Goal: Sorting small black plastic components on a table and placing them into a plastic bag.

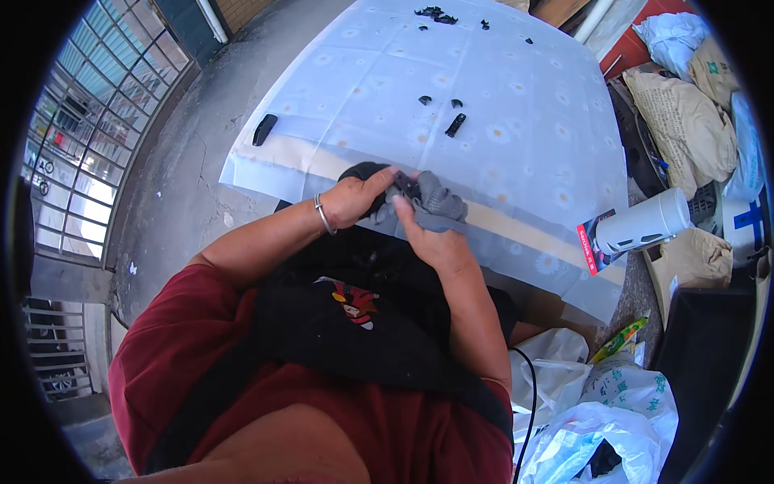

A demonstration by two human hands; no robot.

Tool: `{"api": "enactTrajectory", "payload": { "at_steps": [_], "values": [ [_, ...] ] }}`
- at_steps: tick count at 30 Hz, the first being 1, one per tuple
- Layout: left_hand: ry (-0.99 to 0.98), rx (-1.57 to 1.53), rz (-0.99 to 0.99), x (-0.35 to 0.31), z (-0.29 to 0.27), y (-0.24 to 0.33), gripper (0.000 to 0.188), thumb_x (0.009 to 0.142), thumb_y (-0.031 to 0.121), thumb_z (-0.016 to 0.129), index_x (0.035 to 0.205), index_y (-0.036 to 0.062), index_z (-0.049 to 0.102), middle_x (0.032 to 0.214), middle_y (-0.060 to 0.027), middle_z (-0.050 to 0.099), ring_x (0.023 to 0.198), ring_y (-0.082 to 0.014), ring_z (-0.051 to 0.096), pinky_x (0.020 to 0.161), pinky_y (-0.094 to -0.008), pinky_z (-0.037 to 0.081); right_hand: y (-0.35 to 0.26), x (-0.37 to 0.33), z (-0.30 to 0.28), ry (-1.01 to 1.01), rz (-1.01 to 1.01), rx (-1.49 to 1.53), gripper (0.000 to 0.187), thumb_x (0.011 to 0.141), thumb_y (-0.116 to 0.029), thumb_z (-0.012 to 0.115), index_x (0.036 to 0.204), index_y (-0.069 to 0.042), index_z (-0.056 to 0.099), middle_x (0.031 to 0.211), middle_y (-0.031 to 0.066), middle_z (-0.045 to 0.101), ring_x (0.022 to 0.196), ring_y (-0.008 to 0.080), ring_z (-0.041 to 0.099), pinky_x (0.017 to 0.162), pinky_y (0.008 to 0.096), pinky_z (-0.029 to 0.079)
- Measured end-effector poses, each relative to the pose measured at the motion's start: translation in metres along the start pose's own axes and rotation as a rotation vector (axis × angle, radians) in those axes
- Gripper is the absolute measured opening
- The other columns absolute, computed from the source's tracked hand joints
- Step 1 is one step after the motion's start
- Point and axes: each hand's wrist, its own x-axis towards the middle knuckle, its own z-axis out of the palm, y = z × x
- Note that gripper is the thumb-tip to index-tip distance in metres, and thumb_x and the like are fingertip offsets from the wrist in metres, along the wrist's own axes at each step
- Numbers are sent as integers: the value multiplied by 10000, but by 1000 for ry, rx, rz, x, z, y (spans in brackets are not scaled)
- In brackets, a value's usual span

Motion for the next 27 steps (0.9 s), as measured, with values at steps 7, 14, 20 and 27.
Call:
{"api": "enactTrajectory", "payload": {
  "at_steps": [7, 14, 20, 27],
  "values": [
    [38, 34, 108, 3, -6, 1, 400, 896, 351, 399, 913, -9, 574, 665, -93, 557, 577, -167, 496, 581, -320, 429, -1, -1, -18, -116, -48, -411, 248, 824, -248, 526, 947, -37, 568, 802, 165, 583, 729, 339, 554, 654, 407, 432],
    [77, 366, 359, 6, 2, 9, 315, 893, 237, 369, 800, -1, 552, 719, -201, 573, 641, -368, 539, 609, -395, 434, 7, 0, 1, 103, -241, -601, 194, 781, -264, 555, 854, -84, 552, 676, 117, 537, 599, 288, 533, 549, 416, 412],
    [65, 458, 347, 9, -7, 0, 382, 915, 270, 334, 764, 2, 561, 724, -198, 575, 684, -372, 550, 637, -389, 443, 9, -4, 24, 13, -104, -481, 221, 797, -278, 535, 863, -67, 549, 719, 128, 565, 662, 311, 553, 613, 414, 436],
    [189, 1018, 292, 99, -46, -7, 382, 841, 383, 441, 1004, 60, 564, 944, -170, 594, 878, -318, 572, 779, -373, 445, 42, 56, -10, -351, 165, -536, 327, 846, -370, 441, 916, -75, 561, 871, 134, 612, 834, 283, 586, 698, 414, 453]
  ]
}}
